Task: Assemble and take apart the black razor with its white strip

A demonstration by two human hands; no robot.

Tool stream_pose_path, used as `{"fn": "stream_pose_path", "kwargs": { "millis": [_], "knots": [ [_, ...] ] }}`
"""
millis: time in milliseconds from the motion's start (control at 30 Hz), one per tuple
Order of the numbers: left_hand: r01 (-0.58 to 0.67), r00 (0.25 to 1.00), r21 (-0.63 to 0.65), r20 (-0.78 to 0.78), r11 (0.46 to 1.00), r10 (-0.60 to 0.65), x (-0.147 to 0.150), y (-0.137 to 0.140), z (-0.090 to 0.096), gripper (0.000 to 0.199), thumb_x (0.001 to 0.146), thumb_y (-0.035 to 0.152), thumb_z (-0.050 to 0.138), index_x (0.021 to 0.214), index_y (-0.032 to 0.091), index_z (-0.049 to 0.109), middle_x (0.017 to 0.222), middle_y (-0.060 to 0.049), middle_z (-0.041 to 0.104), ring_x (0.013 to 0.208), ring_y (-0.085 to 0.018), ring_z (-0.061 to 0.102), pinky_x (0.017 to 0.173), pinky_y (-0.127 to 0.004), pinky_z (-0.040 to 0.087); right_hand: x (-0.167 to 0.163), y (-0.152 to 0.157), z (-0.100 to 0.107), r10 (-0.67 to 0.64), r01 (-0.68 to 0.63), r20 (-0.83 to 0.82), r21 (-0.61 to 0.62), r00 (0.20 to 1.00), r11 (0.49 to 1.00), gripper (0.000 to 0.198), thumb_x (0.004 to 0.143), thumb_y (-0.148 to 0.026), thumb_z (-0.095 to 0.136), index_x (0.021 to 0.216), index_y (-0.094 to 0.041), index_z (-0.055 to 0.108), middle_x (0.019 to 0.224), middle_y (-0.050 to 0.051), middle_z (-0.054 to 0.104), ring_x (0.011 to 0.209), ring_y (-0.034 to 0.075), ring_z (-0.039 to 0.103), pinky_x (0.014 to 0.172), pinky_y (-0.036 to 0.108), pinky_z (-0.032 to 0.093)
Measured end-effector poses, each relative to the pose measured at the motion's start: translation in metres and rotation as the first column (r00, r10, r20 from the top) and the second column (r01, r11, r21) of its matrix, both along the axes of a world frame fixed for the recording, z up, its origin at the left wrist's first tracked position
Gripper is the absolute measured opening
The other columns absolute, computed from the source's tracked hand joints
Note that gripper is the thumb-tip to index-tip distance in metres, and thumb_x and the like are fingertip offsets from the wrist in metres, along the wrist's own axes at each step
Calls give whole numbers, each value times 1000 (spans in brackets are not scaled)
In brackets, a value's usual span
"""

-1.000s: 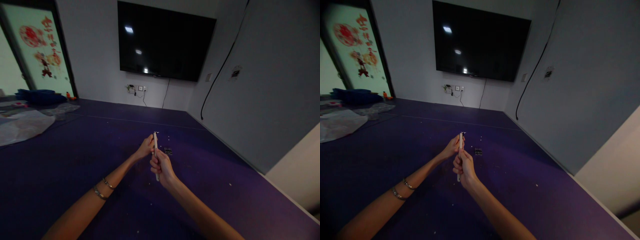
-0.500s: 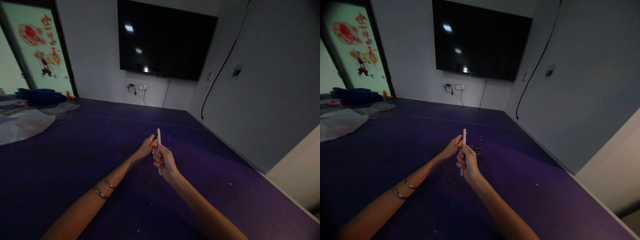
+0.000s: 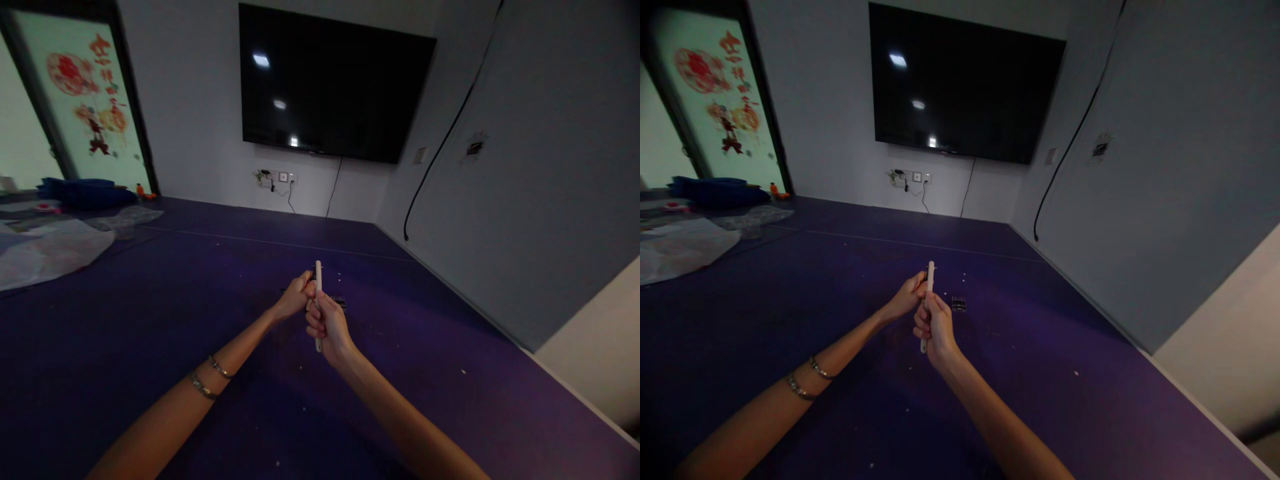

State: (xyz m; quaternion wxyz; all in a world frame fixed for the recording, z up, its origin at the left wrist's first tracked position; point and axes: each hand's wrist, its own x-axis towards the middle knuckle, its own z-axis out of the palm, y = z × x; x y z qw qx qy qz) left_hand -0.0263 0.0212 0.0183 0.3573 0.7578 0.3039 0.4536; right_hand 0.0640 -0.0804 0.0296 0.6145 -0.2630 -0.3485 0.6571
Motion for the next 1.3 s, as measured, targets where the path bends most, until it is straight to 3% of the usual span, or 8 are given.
{"fn": "stream_pose_path", "kwargs": {
  "millis": [133, 300, 533, 733, 967, 1133, 1300],
  "knots": [
    [2, 998, -48, 70, 999, 1, -1, -1, 2, 12, 80, 28, 40, 78, 17, 43, 60, 5, 43, 51, -7, 39, 49, -20, 32, 1, -4, 0, 38, -36, 36, -47, 999, 998, 24, 73, -37, 60, 83, -17, 52, 48, -10, 32, 36, 1, 17, 33, 14, 8],
    [27, 997, -89, 70, 996, -21, 2, -7, 5, 8, 79, 25, 41, 77, 17, 43, 59, 6, 46, 50, -7, 43, 49, -19, 34, 8, 2, 7, -10, 9, -8, -20, 1000, 1000, 22, 74, -36, 60, 76, -17, 49, 48, -10, 32, 36, 1, 15, 33, 14, 7],
    [32, 994, -107, 106, 994, -21, 0, -4, 5, 11, 81, 27, 40, 76, 17, 41, 55, 6, 45, 44, -6, 41, 45, -18, 33, 9, -4, 2, 61, -59, 30, -83, 998, 995, 21, 75, -36, 58, 81, -17, 51, 47, -10, 31, 36, 2, 15, 33, 14, 7],
    [36, 996, -115, 84, 993, -27, 2, -7, 7, 5, 79, 21, 42, 78, 17, 44, 57, 6, 48, 48, -7, 46, 49, -18, 36, 13, 1, 11, 25, -25, 0, -34, 1000, 999, 20, 76, -35, 57, 78, -17, 49, 48, -9, 33, 36, 1, 16, 33, 14, 7],
    [107, 988, -170, 127, 980, -85, -1, 0, 5, 6, 84, 24, 38, 84, 18, 40, 56, 6, 49, 42, -8, 50, 44, -19, 38, 10, -3, 4, -19, 23, 110, -36, 994, 999, 22, 73, -36, 58, 82, -18, 49, 46, -10, 36, 34, 2, 19, 32, 14, 8],
    [146, 989, -333, 61, 931, -134, 1, 4, 0, 6, 85, 18, 32, 87, 18, 38, 53, 5, 50, 38, -11, 54, 39, -19, 40, 25, 13, 10, -160, 143, 207, 95, 965, 985, 25, 73, -40, 56, 86, -21, 47, 45, -10, 41, 32, 3, 25, 31, 15, 13],
    [187, 980, -552, 53, 813, -189, -3, 5, -2, 4, 86, 18, 33, 85, 18, 37, 55, 3, 52, 43, -15, 58, 43, -25, 46, 54, 42, 13, -326, 243, 435, 236, 840, 941, 26, 69, -42, 59, 79, -18, 54, 55, -4, 52, 43, 7, 46, 41, 19, 33]
  ]
}}
